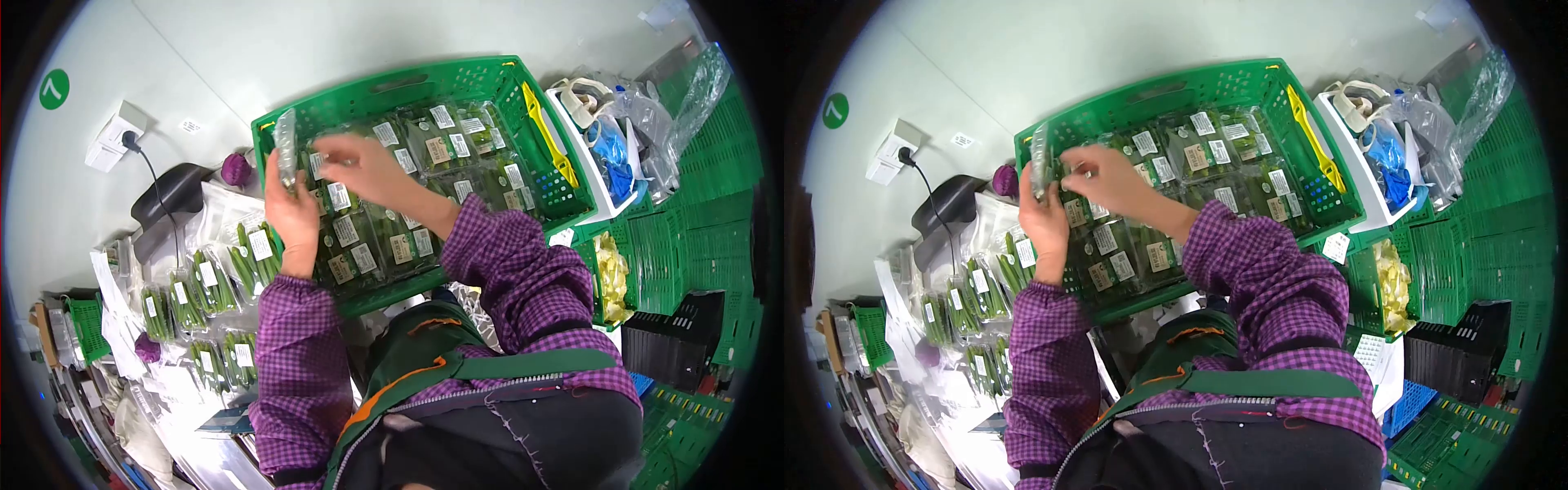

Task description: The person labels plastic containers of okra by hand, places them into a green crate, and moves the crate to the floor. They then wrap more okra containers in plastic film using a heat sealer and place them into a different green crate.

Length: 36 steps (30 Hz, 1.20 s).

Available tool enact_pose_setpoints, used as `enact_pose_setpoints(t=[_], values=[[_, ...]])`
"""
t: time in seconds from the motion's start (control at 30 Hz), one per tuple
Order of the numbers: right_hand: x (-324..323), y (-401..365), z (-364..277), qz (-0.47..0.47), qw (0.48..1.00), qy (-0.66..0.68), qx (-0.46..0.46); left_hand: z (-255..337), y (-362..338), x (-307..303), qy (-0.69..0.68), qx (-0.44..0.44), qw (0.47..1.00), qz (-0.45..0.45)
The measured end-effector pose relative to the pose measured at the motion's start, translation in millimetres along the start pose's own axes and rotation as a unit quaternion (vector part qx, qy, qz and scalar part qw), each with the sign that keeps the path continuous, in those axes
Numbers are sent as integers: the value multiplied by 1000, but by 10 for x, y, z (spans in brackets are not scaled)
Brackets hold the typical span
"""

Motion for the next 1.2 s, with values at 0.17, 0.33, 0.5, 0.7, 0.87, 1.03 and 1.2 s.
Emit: enact_pose_setpoints(t=[0.17,0.33,0.5,0.7,0.87,1.03,1.2], values=[[-365,166,585,32,993,85,71,183,-25,-15,3,30,1000,0],[-51,160,1110,-41,849,411,328,484,-326,564,122,221,951,-177],[-166,83,948,-31,879,383,282,588,-366,605,140,253,935,-208],[-628,35,816,0,864,434,256,861,-172,258,194,225,943,-149],[-718,-233,194,-39,914,368,164,921,19,-86,72,210,966,-130],[-751,-376,-39,-1,988,150,42,731,-103,120,-464,-251,845,-88],[-1166,-488,446,28,972,184,146,997,-398,-57,-394,-232,871,-177]])
Point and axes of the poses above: each hand's wrist, its own y-axis towards the middle knuckle, its own x-axis out of the palm, z = x × y, the point moved 7 cm from there along y, towards the middle knuckle, and after that the axes turned 11 degrees about x, right-handed, at the moved point
